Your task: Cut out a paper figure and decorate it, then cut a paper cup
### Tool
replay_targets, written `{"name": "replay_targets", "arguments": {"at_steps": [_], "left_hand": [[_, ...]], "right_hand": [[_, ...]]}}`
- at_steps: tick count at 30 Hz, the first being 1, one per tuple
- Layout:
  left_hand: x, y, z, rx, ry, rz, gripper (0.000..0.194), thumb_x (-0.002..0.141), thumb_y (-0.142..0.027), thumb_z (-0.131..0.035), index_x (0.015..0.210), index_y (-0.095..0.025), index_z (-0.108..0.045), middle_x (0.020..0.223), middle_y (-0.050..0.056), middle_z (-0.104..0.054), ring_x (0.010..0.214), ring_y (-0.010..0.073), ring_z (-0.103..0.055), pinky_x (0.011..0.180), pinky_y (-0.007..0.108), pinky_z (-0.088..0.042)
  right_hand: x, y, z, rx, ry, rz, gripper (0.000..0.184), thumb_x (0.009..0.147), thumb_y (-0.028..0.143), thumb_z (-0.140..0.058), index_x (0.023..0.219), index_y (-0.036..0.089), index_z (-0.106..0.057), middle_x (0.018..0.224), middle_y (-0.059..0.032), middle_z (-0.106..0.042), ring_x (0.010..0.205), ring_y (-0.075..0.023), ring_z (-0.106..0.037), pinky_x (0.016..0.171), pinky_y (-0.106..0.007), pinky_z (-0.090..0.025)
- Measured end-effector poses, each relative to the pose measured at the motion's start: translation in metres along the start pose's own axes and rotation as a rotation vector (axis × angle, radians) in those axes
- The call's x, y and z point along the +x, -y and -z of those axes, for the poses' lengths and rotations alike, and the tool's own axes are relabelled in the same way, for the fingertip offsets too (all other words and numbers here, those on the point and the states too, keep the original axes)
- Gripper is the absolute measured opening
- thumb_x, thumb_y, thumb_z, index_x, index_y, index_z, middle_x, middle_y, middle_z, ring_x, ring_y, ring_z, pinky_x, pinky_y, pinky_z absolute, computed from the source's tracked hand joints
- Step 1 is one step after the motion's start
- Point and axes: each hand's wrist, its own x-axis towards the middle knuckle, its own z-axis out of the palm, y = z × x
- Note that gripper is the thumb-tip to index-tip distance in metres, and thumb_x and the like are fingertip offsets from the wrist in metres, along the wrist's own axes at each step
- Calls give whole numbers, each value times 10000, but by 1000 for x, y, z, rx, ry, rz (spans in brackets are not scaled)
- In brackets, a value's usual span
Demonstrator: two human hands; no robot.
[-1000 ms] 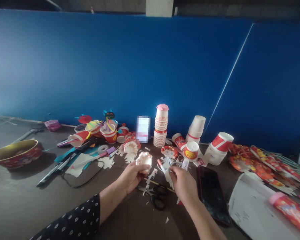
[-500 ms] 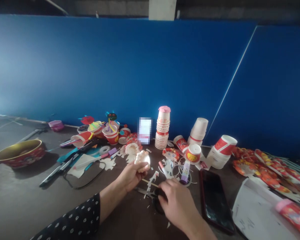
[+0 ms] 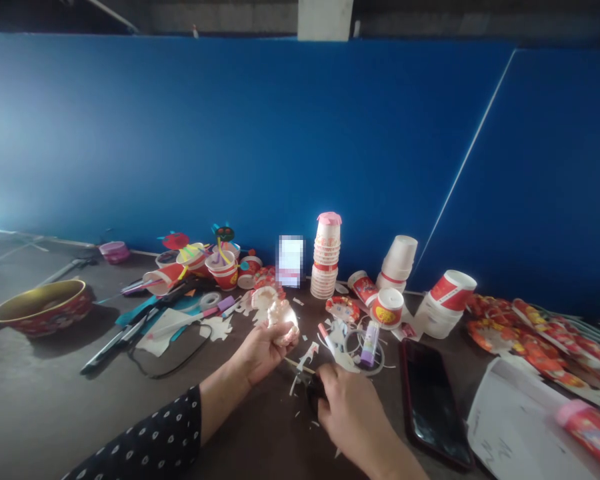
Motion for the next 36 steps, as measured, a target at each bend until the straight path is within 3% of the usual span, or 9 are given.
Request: {"name": "replay_targets", "arguments": {"at_steps": [4, 9, 12, 17, 20, 25, 36], "left_hand": [[-1, -5, -4, 1, -24, -43, 327, 553, -21, -687, 820, -142, -541, 679, -2, -604, 590, 106, -584, 561, 207, -466], [-2, -8, -3, 28, 24, -78, 262, 567, -97, -721, 754, -132, -540, 652, 8, -606, 586, 112, -595, 547, 197, -459], [-3, -8, -3, 56, 41, -89, 284, 562, -115, -734, 762, -136, -535, 626, 0, -599, 551, 106, -586, 518, 191, -442], [-6, -7, -8, 81, 29, -82, 335, 542, -124, -745, 793, -136, -523, 610, -1, -594, 515, 105, -567, 493, 199, -429], [-7, -7, -10, 87, 5, -48, 366, 533, -124, -747, 819, -144, -520, 608, -11, -588, 499, 100, -558, 475, 194, -412], [-7, -7, -12, 104, 19, -56, 362, 533, -130, -750, 824, -139, -536, 624, -7, -587, 511, 91, -547, 475, 187, -395], [-7, -8, -11, 165, 146, -96, 242, 605, -132, -720, 734, -131, -515, 568, -21, -536, 480, 65, -501, 476, 179, -385]], "right_hand": [[1, -7, -1, 174, -102, -55, 232, 691, 91, -495, 873, 195, -595, 843, -55, -681, 808, -213, -633, 717, -281, -438], [3, -14, -5, 362, -241, -160, 82, 707, 209, -550, 780, 202, -585, 706, -37, -680, 642, -205, -635, 602, -280, -451], [5, -17, -5, 502, -300, -235, 109, 706, 304, -601, 749, 205, -591, 666, -39, -678, 615, -211, -624, 572, -286, -441], [7, -9, 3, 1042, -156, -290, 240, 652, 389, -687, 692, 184, -570, 548, 6, -612, 564, -163, -574, 507, -236, -408], [5, -2, 8, 1224, -48, -284, 333, 608, 443, -719, 693, 164, -559, 541, 14, -601, 522, -118, -509, 459, -206, -339], [1, 0, 9, 1287, 67, -221, 425, 624, 545, -681, 724, 157, -537, 568, 2, -604, 511, -101, -447, 470, -210, -281], [4, -5, 7, 1312, 62, -233, 429, 548, 512, -744, 687, 160, -541, 544, 25, -582, 516, -109, -485, 517, -230, -334]]}}
